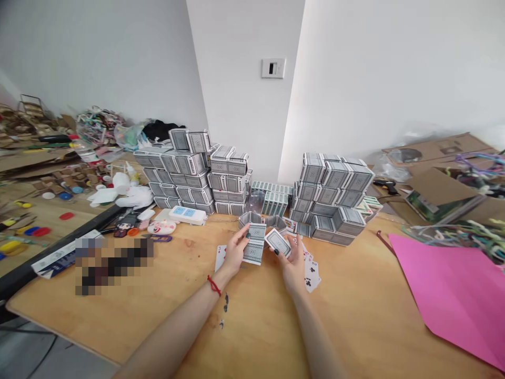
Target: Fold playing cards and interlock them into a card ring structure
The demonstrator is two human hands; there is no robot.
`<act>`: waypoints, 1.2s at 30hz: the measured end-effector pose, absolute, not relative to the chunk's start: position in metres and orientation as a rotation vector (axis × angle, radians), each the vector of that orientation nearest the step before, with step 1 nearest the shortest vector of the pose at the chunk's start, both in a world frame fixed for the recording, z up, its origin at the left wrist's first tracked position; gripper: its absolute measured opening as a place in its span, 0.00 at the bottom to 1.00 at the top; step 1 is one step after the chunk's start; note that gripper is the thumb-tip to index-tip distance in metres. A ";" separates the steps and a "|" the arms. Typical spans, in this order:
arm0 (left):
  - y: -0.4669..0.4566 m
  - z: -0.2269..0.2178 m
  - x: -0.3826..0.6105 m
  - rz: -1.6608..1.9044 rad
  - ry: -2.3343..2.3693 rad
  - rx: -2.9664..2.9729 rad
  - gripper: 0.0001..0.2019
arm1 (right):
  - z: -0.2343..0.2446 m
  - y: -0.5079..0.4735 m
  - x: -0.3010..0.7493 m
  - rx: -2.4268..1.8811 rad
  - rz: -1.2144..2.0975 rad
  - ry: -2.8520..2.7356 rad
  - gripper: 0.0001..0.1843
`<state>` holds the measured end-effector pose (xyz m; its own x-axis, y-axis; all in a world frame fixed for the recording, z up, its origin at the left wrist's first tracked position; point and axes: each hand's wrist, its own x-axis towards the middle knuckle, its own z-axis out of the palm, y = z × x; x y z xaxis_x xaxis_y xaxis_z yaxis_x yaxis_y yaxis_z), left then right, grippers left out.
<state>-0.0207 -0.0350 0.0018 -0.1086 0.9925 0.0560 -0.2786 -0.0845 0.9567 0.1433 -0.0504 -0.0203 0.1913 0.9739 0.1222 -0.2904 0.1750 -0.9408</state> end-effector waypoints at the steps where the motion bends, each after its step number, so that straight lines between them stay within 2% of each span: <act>1: -0.034 0.002 -0.021 1.453 1.015 1.015 0.23 | -0.021 -0.049 0.144 -0.962 1.090 -0.934 0.50; 5: -0.033 0.000 -0.024 1.437 1.041 1.119 0.21 | -0.020 -0.050 0.146 -1.004 1.081 -0.953 0.41; 13: -0.028 -0.009 -0.026 1.469 1.206 1.227 0.20 | -0.010 -0.055 0.146 -0.962 1.301 -0.768 0.21; 31: -0.026 -0.007 -0.027 1.458 1.227 1.336 0.17 | 0.000 -0.060 0.136 -1.008 1.295 -0.822 0.20; 36: -0.030 -0.004 -0.028 1.448 1.223 1.347 0.20 | -0.002 -0.061 0.137 -1.095 1.241 -0.886 0.23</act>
